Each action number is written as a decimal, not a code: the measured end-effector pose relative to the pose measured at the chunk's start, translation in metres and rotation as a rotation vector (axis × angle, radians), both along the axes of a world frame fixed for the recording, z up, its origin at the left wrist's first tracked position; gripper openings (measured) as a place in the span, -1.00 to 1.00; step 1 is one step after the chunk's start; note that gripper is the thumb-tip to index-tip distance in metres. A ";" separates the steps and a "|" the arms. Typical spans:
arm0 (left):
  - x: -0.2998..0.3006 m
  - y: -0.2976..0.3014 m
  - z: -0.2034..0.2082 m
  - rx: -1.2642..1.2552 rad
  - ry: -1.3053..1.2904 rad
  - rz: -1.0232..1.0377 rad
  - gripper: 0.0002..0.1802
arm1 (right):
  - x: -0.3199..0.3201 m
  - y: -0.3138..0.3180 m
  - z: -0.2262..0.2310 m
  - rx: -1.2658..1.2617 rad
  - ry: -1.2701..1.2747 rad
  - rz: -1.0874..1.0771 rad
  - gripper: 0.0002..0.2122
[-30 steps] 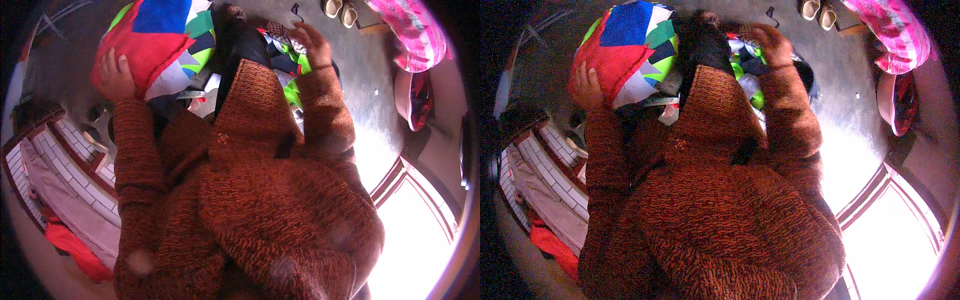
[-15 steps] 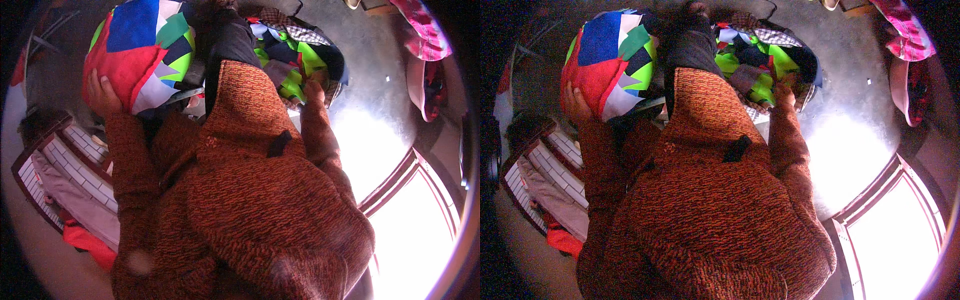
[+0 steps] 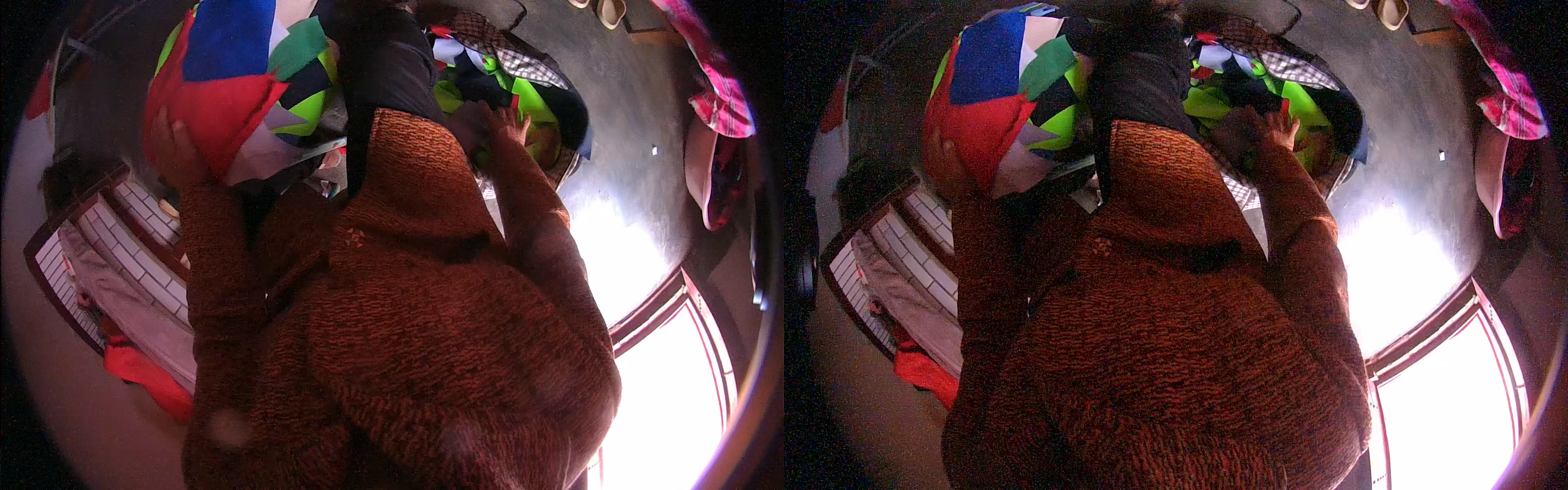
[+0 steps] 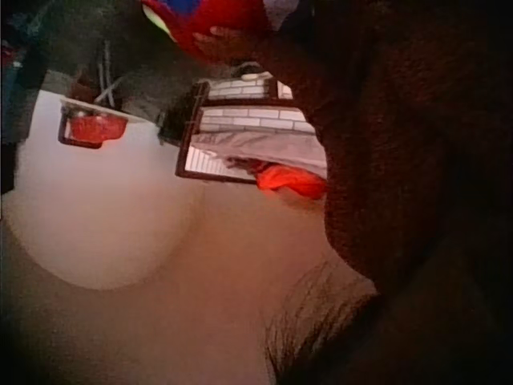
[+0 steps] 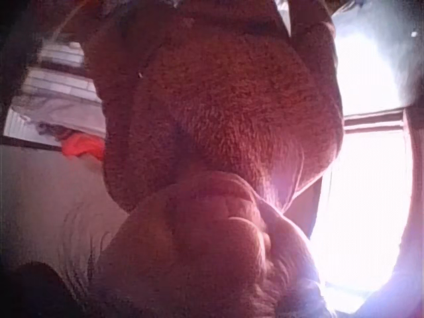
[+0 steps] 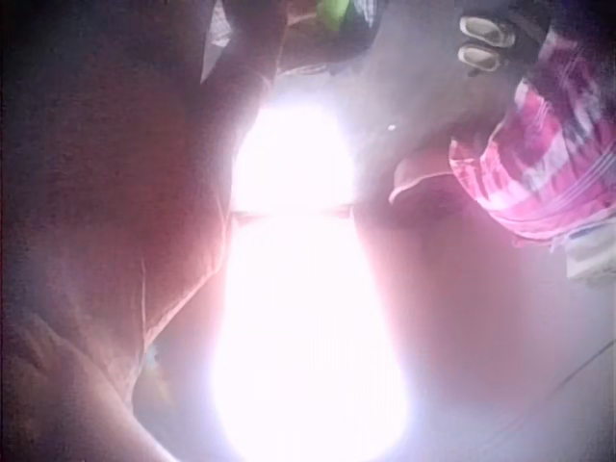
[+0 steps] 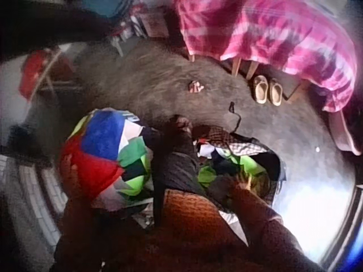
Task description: The person sits on the floor and folds various pieces of clothing, including a green shirt, a red garment, and a blue item. They handle each piece individually, smoothing and folding them into neat stacks on their lap.
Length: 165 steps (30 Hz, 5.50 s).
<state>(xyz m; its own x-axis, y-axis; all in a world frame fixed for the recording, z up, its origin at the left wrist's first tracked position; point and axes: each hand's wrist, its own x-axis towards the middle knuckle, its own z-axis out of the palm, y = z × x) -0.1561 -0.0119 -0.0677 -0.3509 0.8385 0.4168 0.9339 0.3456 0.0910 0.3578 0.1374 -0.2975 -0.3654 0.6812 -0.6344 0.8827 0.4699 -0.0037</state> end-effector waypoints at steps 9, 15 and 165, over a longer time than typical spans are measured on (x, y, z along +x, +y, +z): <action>0.000 -0.002 0.002 0.013 0.043 -0.033 -0.45 | 0.002 -0.002 -0.016 -0.175 0.218 -0.209 -0.69; 0.026 0.004 0.017 -0.007 -0.118 0.136 -0.46 | 0.052 -0.018 -0.024 -0.176 0.379 -0.775 -0.53; 0.088 0.051 0.027 -0.090 0.152 -0.060 -0.45 | -0.016 -0.019 -0.034 0.011 0.324 -0.251 -0.31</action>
<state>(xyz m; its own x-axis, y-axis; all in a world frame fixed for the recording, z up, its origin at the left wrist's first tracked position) -0.0685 0.0386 -0.0406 -0.2374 0.8925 0.3834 0.9539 0.2888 -0.0817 0.3418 0.1189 -0.3317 -0.3664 0.7809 -0.5059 0.9241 0.2417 -0.2961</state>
